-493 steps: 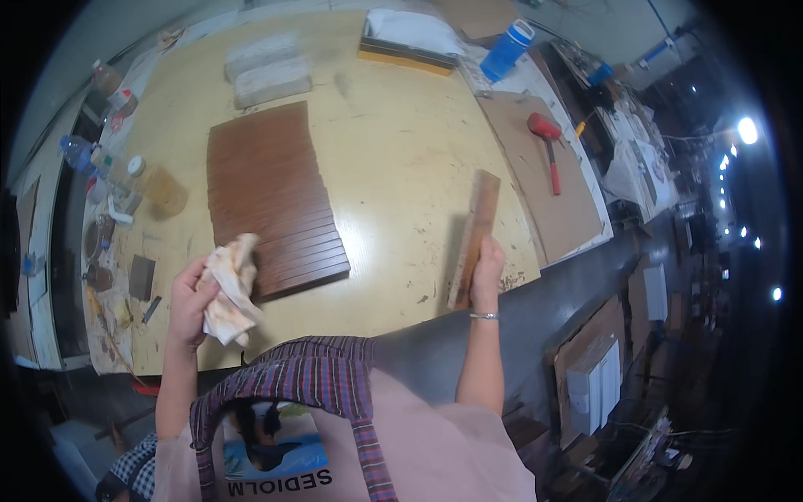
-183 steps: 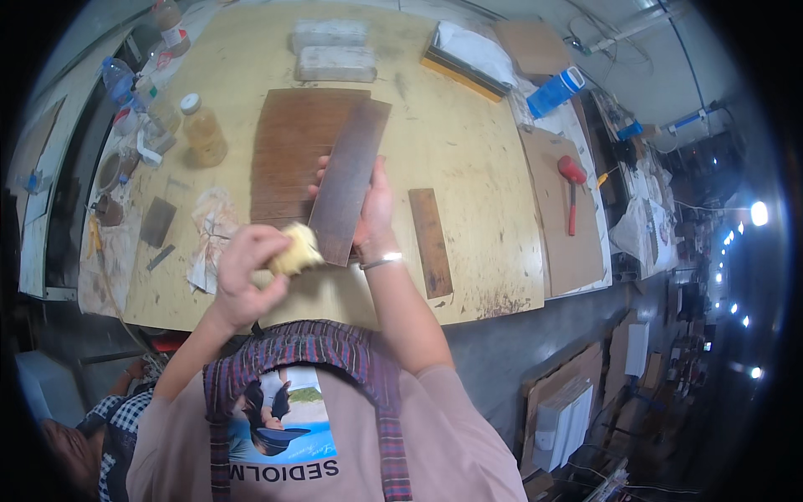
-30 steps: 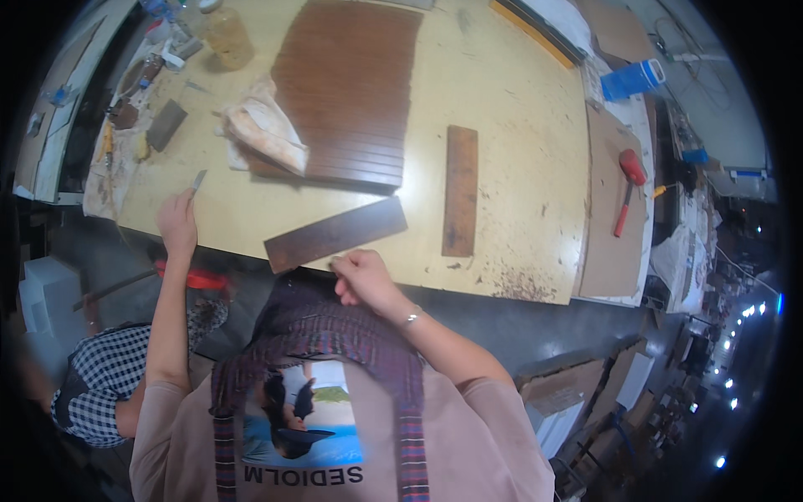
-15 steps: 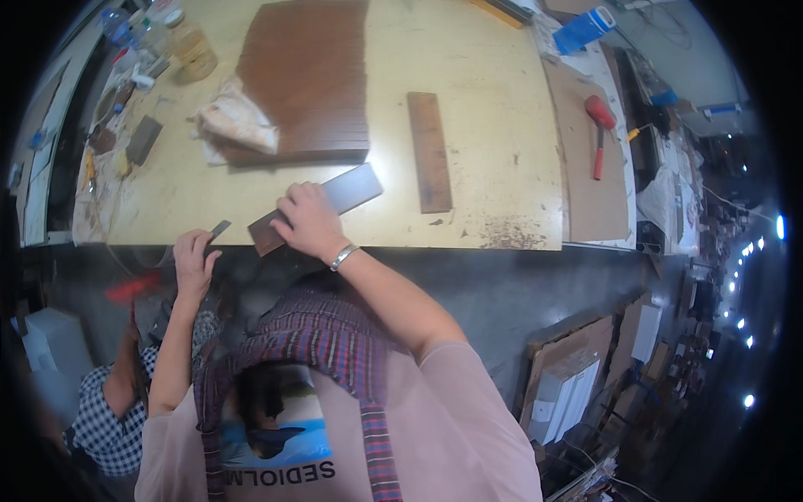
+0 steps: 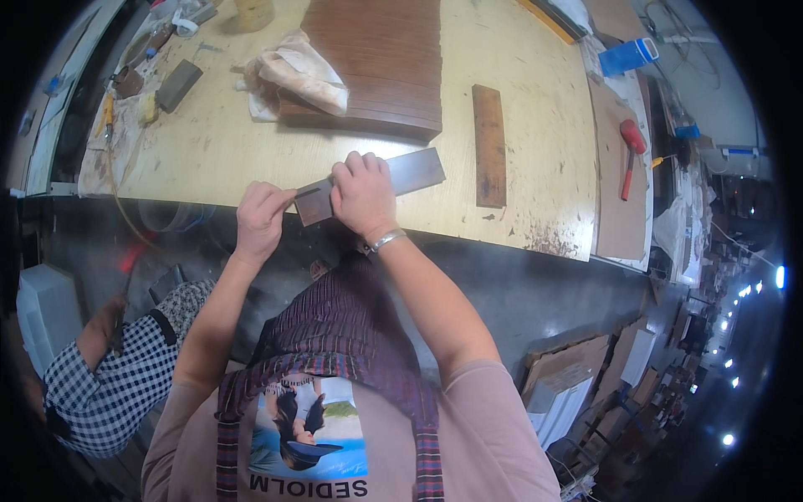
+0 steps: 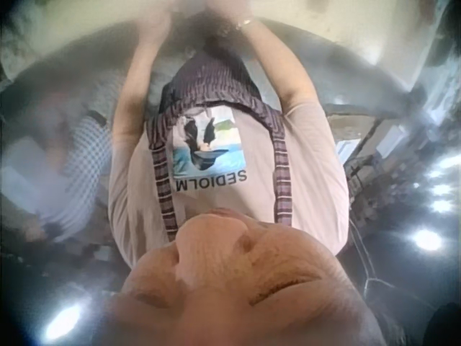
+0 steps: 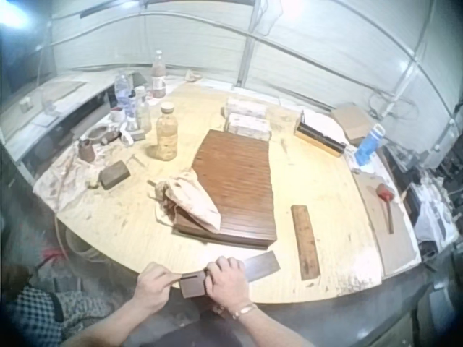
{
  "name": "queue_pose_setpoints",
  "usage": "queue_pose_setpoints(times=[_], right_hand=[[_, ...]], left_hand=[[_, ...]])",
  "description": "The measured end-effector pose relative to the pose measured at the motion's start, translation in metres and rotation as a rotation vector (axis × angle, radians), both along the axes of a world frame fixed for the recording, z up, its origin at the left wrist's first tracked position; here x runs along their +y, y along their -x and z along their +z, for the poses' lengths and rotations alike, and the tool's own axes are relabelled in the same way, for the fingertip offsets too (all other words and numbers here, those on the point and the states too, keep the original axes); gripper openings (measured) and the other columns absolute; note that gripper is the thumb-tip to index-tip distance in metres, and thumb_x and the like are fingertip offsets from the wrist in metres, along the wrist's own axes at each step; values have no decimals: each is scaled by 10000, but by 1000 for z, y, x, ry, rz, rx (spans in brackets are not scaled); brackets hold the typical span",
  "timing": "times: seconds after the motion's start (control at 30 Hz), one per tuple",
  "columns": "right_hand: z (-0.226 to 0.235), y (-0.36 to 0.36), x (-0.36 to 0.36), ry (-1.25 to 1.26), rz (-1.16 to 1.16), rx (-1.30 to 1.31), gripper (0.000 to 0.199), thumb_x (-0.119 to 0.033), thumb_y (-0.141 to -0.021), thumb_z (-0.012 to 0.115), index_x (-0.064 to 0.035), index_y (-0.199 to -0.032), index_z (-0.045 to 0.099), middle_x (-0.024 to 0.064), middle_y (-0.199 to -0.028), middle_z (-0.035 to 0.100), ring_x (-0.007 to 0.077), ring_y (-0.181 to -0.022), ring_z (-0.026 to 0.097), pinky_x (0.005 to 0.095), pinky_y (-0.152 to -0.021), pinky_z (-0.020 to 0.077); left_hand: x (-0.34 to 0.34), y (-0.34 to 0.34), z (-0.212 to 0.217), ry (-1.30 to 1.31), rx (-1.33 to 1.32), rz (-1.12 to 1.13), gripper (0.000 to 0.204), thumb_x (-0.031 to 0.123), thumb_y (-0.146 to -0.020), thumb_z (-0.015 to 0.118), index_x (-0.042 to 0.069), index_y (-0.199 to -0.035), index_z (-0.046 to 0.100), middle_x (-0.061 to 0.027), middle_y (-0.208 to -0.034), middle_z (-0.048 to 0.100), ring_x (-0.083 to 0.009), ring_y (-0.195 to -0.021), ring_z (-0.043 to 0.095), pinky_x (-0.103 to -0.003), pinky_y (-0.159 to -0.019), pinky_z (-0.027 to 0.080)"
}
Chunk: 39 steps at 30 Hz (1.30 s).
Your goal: The person pours a liquid onto a cloth, wipes a large wooden board, and then uses a sponge and the cloth to apply a substance to several smaller wooden planks.
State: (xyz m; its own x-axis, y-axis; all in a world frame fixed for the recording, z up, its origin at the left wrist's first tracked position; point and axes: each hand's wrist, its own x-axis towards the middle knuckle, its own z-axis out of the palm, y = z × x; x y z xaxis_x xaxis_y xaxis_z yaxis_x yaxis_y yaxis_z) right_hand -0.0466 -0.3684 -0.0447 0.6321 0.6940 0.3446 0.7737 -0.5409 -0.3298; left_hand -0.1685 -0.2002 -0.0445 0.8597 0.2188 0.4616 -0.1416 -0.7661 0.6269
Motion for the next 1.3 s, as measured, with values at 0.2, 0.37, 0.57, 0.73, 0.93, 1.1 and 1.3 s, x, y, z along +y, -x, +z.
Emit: queue_pose_setpoints(times=[0.2, 0.37, 0.57, 0.73, 0.93, 1.1, 1.3], right_hand=[[2, 0, 0, 21, -1, 1, 128, -120, -744, 600, -117, -870, 577, 95, -898, 510, 306, -905, 502, 411, -827, 418], [2, -1, 0, 19, 18, -15, 133, -115, -739, 599, -115, -870, 576, 94, -901, 509, 308, -904, 500, 408, -816, 418], [0, -1, 0, 36, 17, 2, 134, -118, -740, 599, -111, -872, 578, 97, -903, 510, 310, -904, 498, 406, -813, 417], [5, -3, -1, 24, 31, 27, 114, -116, -764, 590, -106, -877, 581, 92, -887, 509, 300, -886, 501, 400, -806, 417], [10, -24, -8, 124, 149, 79, 94, -137, -780, 595, -92, -862, 582, 106, -884, 525, 303, -881, 512, 418, -775, 415], [4, -25, -5, 126, 117, -15, 107, -162, -780, 605, -88, -854, 583, 106, -889, 538, 303, -877, 522, 412, -764, 424], [5, -28, -5, 209, 115, 11, 140, -186, -775, 620, -98, -875, 578, 100, -905, 550, 294, -911, 534, 401, -785, 445]], left_hand=[[-3, 20, 4, 16, 34, -61, 167, -60, -731, 663, 20, -876, 693, -109, -741, 558, -291, -718, 550, -377, -628, 445], [-1, 13, 7, 12, -39, -95, 188, -61, -700, 622, 22, -853, 694, -105, -729, 551, -296, -729, 549, -396, -642, 462], [-5, 19, 6, 22, -102, -240, 221, -74, -670, 618, 20, -853, 698, -103, -718, 555, -289, -719, 555, -388, -636, 473], [-3, 19, 5, 98, 50, -89, 169, -62, -705, 679, 25, -846, 713, -101, -702, 567, -284, -694, 558, -362, -621, 455], [15, -7, -5, 85, 27, -106, 112, -38, -729, 697, 17, -826, 703, -96, -728, 575, -267, -731, 553, -364, -644, 461], [9, 2, -10, 82, 53, -66, 97, -35, -739, 689, 17, -821, 694, -104, -719, 554, -282, -725, 546, -375, -636, 454], [7, -6, -4, 35, 43, -183, 87, -17, -728, 686, 10, -810, 671, -121, -715, 543, -311, -716, 539, -397, -637, 445]])
